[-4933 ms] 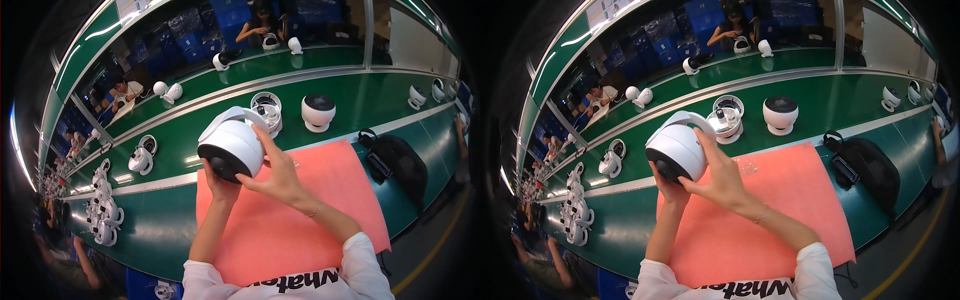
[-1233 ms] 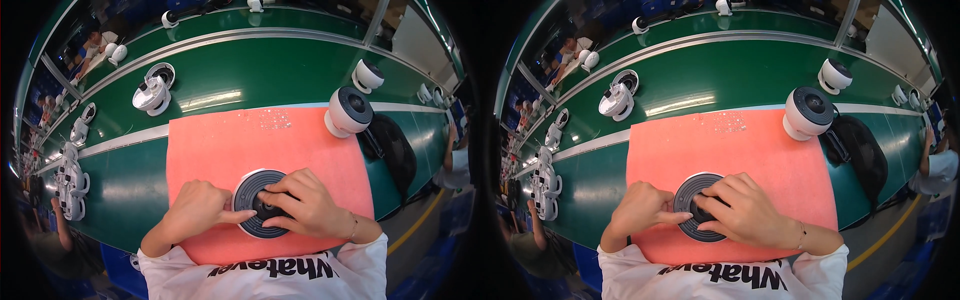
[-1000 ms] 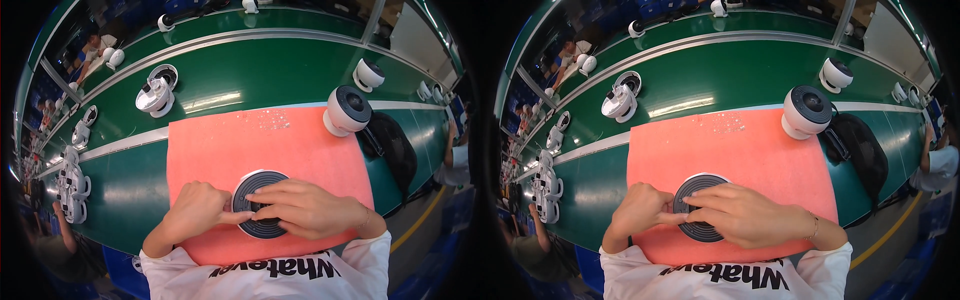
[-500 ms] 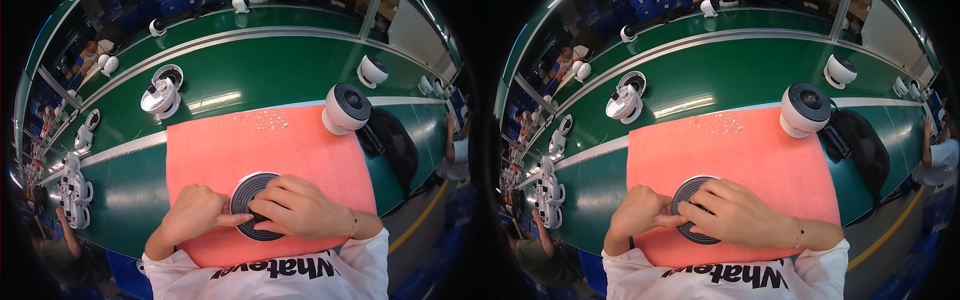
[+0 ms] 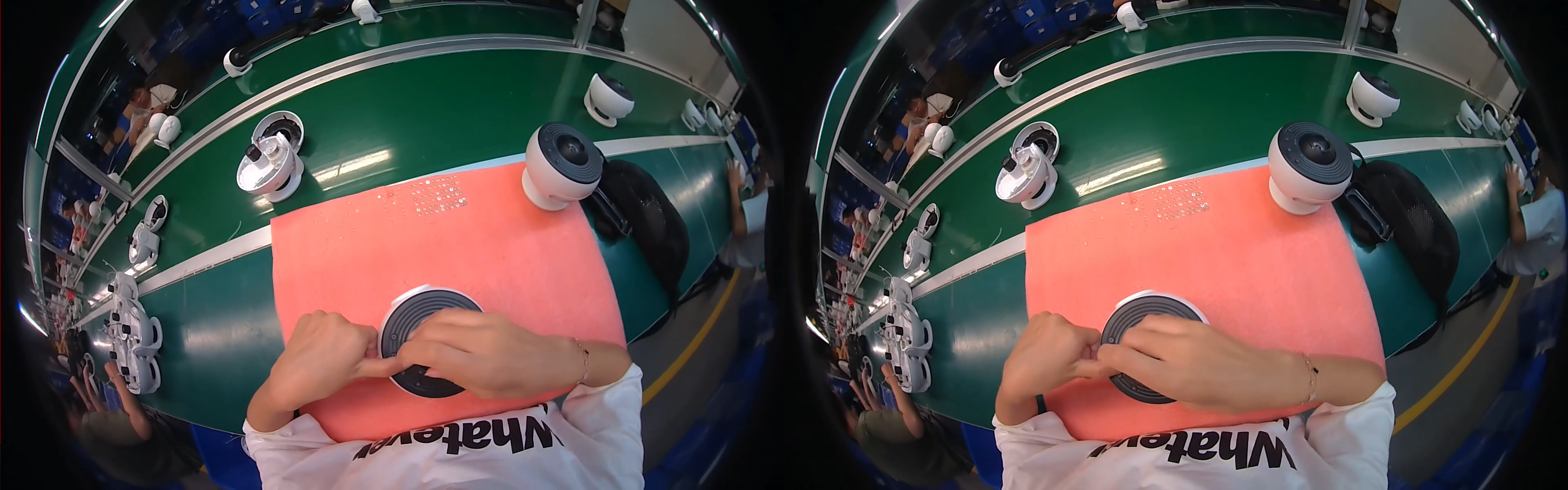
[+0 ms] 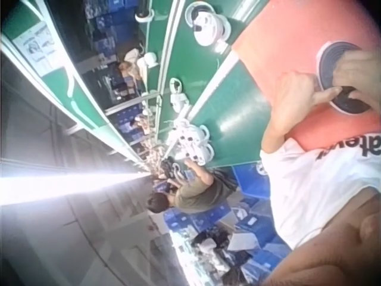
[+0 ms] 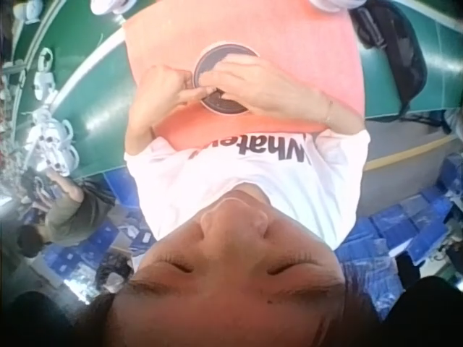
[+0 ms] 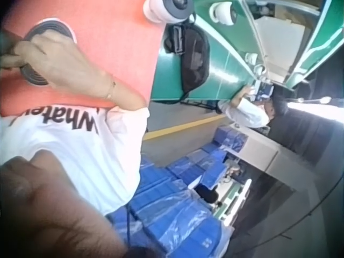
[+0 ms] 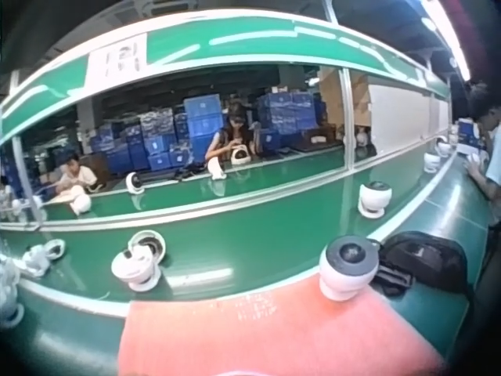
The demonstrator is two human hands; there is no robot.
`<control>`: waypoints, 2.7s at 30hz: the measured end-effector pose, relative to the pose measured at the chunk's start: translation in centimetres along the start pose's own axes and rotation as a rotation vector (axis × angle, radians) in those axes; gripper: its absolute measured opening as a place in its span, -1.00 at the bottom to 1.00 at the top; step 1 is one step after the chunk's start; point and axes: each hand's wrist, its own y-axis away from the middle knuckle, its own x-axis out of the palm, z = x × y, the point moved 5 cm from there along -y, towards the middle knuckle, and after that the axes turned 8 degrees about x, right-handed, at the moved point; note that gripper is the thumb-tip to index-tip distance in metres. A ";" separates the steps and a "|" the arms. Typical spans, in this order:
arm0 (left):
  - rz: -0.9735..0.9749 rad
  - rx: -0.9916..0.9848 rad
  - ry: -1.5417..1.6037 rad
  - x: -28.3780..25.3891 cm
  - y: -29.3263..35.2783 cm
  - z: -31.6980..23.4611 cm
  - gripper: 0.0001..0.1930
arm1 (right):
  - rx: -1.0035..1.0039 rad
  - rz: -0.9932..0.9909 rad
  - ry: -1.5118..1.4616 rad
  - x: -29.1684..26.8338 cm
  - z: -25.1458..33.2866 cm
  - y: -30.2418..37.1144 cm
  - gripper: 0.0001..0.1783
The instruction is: Assembling security camera components on an industrial assembly line.
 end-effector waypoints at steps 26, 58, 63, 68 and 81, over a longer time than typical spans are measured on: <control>-0.525 0.216 0.424 -2.6 3.4 3.0 -0.06 | 0.149 -0.593 -0.061 -0.8 -1.4 -6.2 -0.06; -1.353 0.136 1.771 -3.4 -11.4 24.9 -0.41 | 0.513 -1.110 -1.326 -5.1 -21.5 -12.3 -0.04; -1.369 -0.110 1.601 -6.1 -7.8 23.1 -0.39 | 0.506 -0.694 -1.395 -2.7 -19.1 -14.2 -0.24; -1.224 -0.304 1.261 -9.4 -3.5 21.8 -0.28 | 0.232 -0.725 0.223 -4.4 -7.4 -13.0 -0.19; -0.826 0.038 1.443 -10.8 -2.2 16.4 -0.60 | -0.275 -0.944 0.932 -2.4 -1.9 -2.5 -0.63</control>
